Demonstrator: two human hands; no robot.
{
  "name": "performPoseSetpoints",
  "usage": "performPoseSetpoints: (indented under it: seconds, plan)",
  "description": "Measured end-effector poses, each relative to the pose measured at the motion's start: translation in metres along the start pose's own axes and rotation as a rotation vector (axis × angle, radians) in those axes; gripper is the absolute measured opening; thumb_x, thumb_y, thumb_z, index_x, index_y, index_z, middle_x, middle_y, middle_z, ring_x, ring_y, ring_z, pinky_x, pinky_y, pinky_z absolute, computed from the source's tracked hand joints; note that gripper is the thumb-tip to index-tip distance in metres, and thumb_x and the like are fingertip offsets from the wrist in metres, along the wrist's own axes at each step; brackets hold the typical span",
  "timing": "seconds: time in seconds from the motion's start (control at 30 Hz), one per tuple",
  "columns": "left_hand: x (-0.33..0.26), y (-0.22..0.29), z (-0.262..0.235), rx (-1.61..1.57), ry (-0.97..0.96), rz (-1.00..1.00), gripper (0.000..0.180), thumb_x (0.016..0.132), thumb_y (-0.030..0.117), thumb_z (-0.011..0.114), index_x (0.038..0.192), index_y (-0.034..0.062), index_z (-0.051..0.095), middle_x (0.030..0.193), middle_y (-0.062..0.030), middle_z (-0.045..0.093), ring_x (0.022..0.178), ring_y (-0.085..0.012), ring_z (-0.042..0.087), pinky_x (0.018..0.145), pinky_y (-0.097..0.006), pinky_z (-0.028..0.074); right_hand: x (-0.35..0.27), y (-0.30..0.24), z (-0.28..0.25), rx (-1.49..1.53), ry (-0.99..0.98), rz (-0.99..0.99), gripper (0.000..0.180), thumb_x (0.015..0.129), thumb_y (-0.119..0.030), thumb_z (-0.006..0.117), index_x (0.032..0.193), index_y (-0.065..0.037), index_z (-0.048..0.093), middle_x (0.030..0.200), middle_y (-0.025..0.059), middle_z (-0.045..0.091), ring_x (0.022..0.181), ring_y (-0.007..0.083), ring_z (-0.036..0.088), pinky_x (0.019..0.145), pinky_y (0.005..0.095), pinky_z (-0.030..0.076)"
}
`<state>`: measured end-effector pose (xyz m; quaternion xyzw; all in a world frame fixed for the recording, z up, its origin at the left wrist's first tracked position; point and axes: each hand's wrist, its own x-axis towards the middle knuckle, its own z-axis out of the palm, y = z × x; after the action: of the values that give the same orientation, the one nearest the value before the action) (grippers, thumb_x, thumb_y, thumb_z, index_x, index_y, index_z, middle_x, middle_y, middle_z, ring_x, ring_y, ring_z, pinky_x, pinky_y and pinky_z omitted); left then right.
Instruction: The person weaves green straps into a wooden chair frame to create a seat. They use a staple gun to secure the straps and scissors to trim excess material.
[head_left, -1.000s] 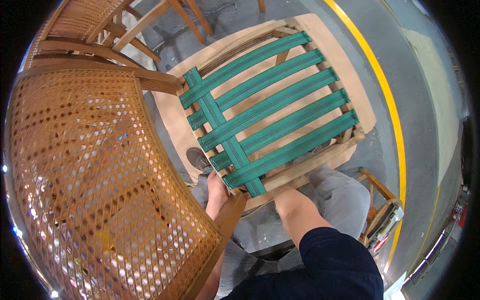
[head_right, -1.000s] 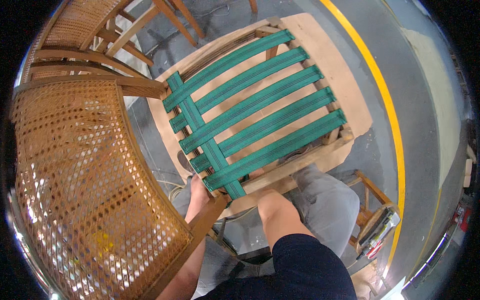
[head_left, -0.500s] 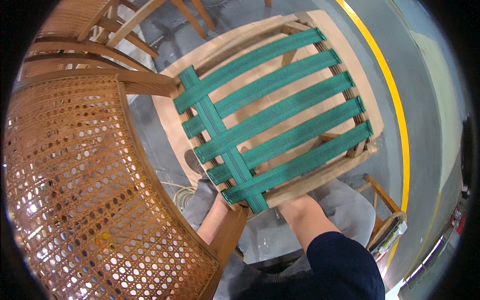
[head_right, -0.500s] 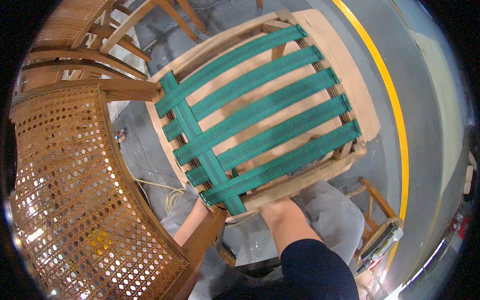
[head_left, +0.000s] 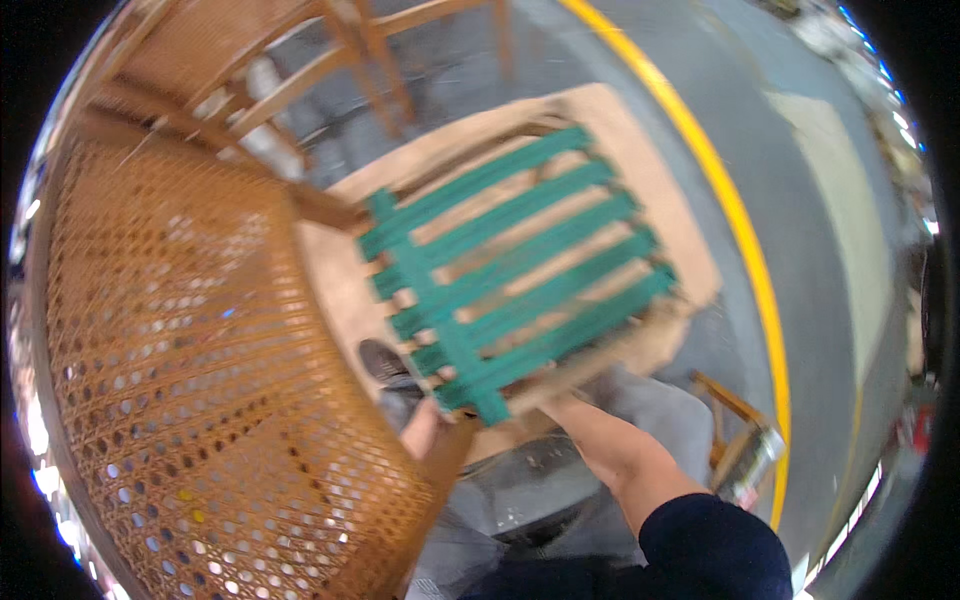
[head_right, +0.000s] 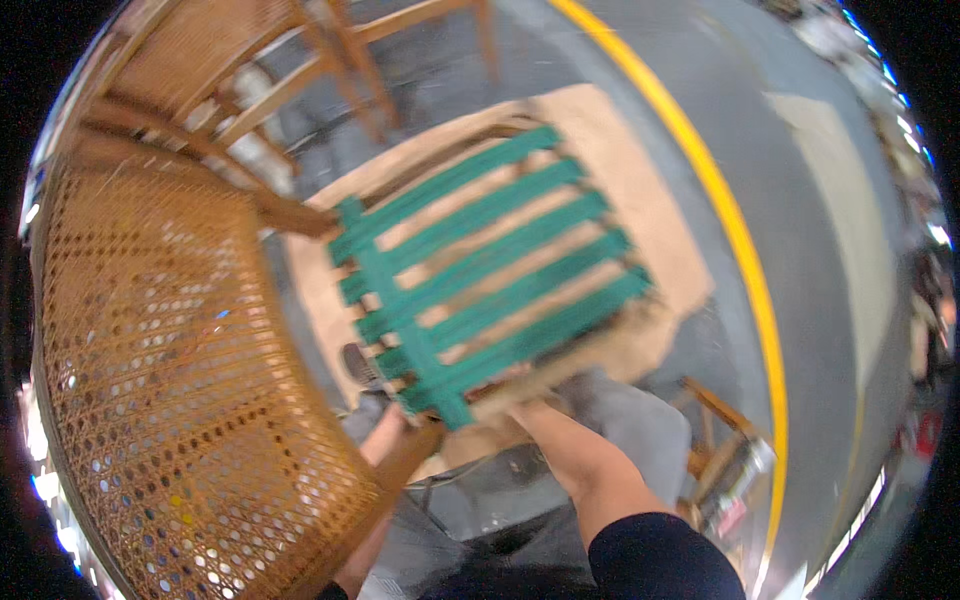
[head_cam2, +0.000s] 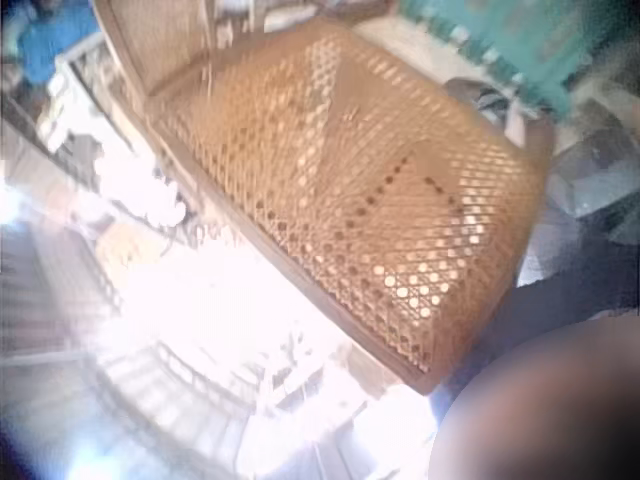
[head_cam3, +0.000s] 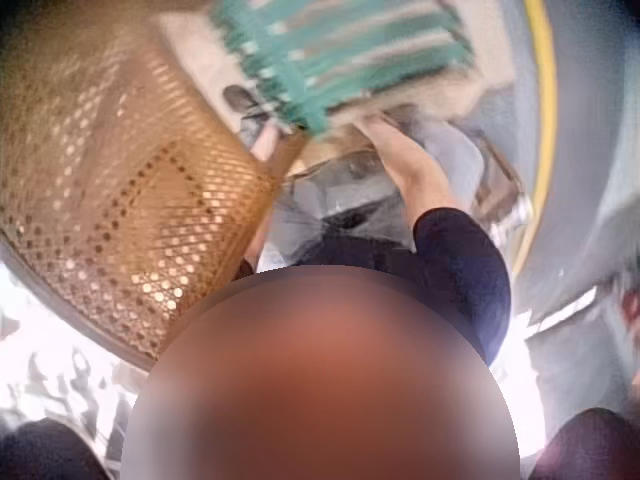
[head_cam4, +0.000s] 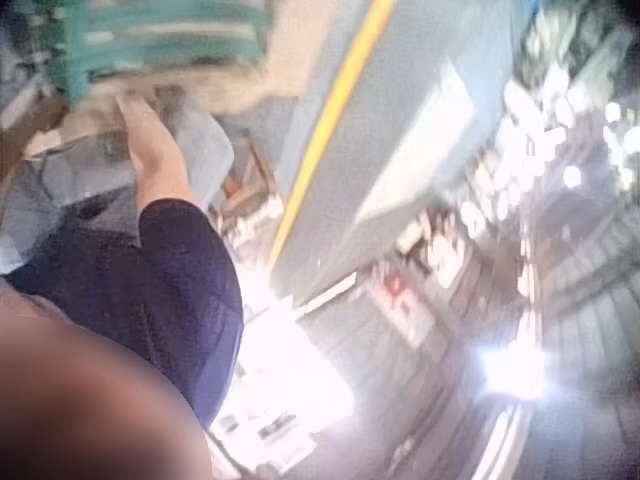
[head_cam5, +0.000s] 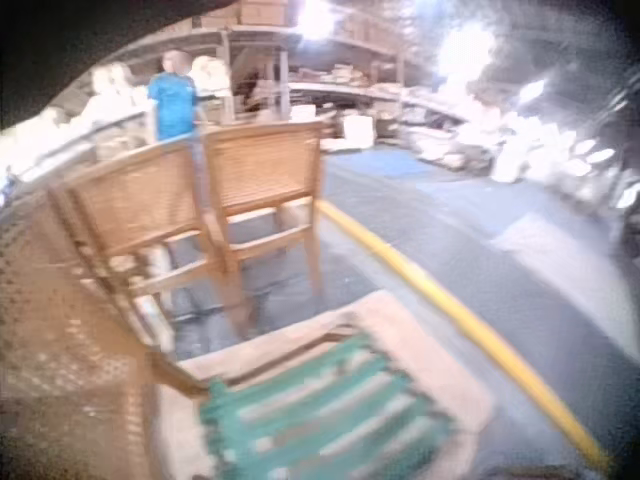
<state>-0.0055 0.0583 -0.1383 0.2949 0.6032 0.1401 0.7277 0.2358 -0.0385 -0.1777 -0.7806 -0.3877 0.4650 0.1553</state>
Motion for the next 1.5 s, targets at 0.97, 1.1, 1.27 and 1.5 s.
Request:
performPoseSetpoints:
  seconds: [0.97, 1.1, 1.27, 1.5]
  plan:
    - [-0.037, 0.011, 0.001, 0.182, -0.009, 0.153, 0.055, 0.098, 0.039, 0.066, 0.14, 0.0045, 0.064, 0.13, -0.0167, 0.071, 0.111, -0.0298, 0.068, 0.091, -0.043, 0.056, -0.429, 0.097, -0.219, 0.609, 1.093, 0.345, 0.04, 0.082, -0.009, 0.08, 0.118, 0.0, 0.066, 0.091, 0.005, 0.068, 0.072, 0.0172, 0.065, 0.062, 0.0342, 0.054]
    - [-0.036, 0.007, 0.01, 0.18, -0.042, 0.148, 0.056, 0.097, 0.04, 0.066, 0.14, 0.0047, 0.064, 0.131, -0.0167, 0.071, 0.113, -0.0299, 0.068, 0.092, -0.043, 0.056, -0.411, -0.029, -0.233, 0.638, 0.719, 0.246, 0.037, 0.092, -0.022, 0.082, 0.12, -0.005, 0.066, 0.094, 0.0012, 0.067, 0.071, 0.0131, 0.062, 0.06, 0.0337, 0.054]
    - [-0.036, 0.007, 0.017, 0.202, -0.073, 0.145, 0.057, 0.096, 0.041, 0.067, 0.14, 0.005, 0.064, 0.131, -0.0168, 0.07, 0.114, -0.0301, 0.067, 0.094, -0.043, 0.055, -0.304, -0.116, -0.151, 0.63, 0.29, 0.158, 0.03, 0.095, -0.029, 0.082, 0.104, -0.005, 0.065, 0.078, 0.0001, 0.064, 0.061, 0.0121, 0.06, 0.054, 0.0321, 0.049]
    - [-0.032, 0.0, 0.002, 0.216, -0.058, 0.155, 0.059, 0.095, 0.043, 0.068, 0.14, 0.0054, 0.064, 0.132, -0.0169, 0.07, 0.117, -0.0302, 0.066, 0.096, -0.042, 0.054, -0.217, -0.132, -0.081, 0.631, 0.106, 0.138, 0.035, 0.098, -0.028, 0.077, 0.112, 0.001, 0.064, 0.078, 0.0041, 0.065, 0.053, 0.0118, 0.061, 0.045, 0.0297, 0.049]
